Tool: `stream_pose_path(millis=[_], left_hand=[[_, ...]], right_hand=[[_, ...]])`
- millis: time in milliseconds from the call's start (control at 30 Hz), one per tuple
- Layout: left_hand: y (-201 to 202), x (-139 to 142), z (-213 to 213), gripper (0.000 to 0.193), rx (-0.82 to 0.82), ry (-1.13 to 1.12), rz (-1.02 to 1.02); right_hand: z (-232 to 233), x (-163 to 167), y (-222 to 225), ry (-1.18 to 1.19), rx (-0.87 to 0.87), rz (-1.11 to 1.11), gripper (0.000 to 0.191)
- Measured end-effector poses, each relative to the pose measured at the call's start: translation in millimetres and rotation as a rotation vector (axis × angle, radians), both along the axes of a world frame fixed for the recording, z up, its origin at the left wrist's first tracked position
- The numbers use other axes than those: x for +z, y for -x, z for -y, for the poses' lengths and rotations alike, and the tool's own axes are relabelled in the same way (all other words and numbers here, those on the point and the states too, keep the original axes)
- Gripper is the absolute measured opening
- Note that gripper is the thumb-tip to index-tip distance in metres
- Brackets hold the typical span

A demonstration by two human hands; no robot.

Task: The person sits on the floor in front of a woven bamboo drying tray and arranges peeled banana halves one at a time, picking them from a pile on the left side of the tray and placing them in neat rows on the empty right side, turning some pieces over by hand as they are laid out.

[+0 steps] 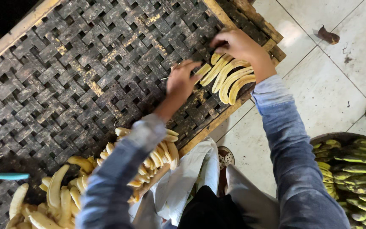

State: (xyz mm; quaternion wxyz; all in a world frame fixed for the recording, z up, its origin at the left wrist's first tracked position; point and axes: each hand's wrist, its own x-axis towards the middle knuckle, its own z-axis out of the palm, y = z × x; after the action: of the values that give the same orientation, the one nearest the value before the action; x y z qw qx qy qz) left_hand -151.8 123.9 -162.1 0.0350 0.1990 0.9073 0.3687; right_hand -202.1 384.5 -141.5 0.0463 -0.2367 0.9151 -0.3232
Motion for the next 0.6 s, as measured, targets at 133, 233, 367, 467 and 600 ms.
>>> stream_pose_path(millis=[133, 233, 367, 467, 600], left_hand=[[-23, 44, 94, 0.043, -0.652, 0.530, 0.420], [-45, 64, 127, 0.049, -0.683, 0.843, 0.532], [-42, 66, 136, 0.048, -0.857, 0.746, 0.546], [-47, 57, 144, 0.049, -0.984, 0.579, 0.476], [-59, 48, 157, 0.038, -0.825, 0.560, 0.338]], right_hand=[[40, 15, -29, 0.012, -0.128, -0.147, 0.017], [88, 20, -54, -0.023, -0.036, 0.006, 0.017], [139, 21, -92, 0.008, 0.193, 0.237, 0.027], [158, 16, -121, 0.124, 0.300, 0.255, 0.026], [169, 1, -142, -0.002, 0.250, 0.611, 0.036]])
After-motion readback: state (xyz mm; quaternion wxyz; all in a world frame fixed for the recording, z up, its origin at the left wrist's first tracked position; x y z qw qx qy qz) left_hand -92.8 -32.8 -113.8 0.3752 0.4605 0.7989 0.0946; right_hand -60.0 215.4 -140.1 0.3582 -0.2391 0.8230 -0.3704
